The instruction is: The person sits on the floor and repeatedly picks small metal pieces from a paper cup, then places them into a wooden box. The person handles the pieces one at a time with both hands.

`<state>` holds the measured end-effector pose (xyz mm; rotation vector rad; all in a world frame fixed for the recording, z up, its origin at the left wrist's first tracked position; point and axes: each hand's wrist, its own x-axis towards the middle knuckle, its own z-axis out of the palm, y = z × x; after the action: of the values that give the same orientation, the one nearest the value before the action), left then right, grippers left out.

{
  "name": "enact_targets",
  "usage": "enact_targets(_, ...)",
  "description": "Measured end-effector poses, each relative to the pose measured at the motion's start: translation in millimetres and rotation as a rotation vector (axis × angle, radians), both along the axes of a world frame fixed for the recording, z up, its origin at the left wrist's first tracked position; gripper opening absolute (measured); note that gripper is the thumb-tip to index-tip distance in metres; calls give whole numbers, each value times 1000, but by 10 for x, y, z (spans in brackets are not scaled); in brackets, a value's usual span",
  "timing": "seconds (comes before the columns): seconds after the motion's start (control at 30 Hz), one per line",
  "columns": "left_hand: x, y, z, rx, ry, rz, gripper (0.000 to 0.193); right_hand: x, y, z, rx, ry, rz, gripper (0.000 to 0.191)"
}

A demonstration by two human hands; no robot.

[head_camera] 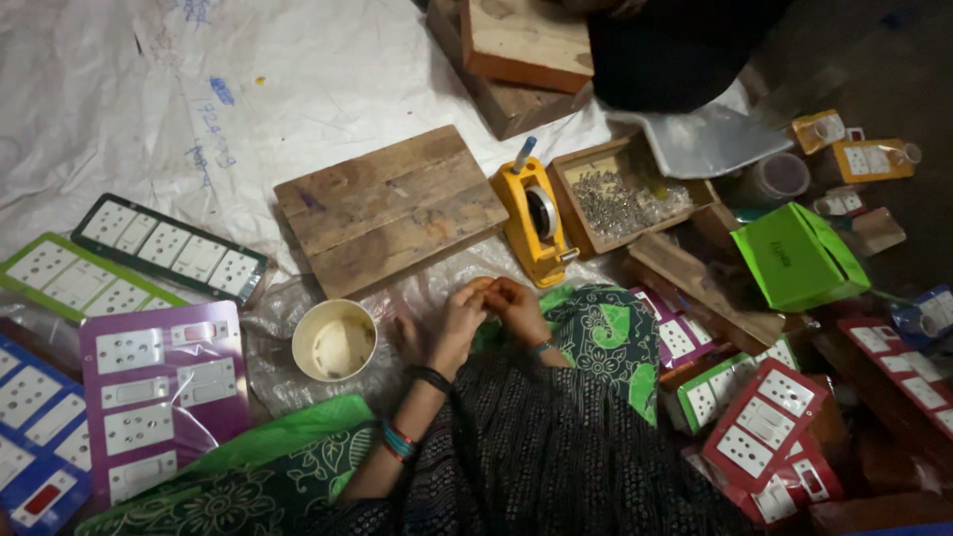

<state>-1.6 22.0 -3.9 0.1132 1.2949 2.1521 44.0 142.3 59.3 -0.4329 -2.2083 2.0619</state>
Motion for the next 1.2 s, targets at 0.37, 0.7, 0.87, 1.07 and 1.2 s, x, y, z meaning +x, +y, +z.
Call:
enact_targets(0.37, 134, -50, 475, -396, 505, 106, 23, -2, -46, 206, -249, -89, -123, 23)
enact_targets(0.7, 115, -236, 987, -608, 851, 138, 15, 26, 10, 4, -460, -142, -49, 19)
enact_targets(0.87, 106, -264, 1026, -606, 793, 117, 18, 61, 31, 27, -586, -79, 25, 15)
enact_targets(1.07, 42, -284, 861, -853, 642, 75, 21, 73, 22, 171, -459, -13, 2, 4)
enact_targets(1.2, -2, -256, 673, -787, 689, 124, 21, 55, -32, 210, -189, -12, 73, 11)
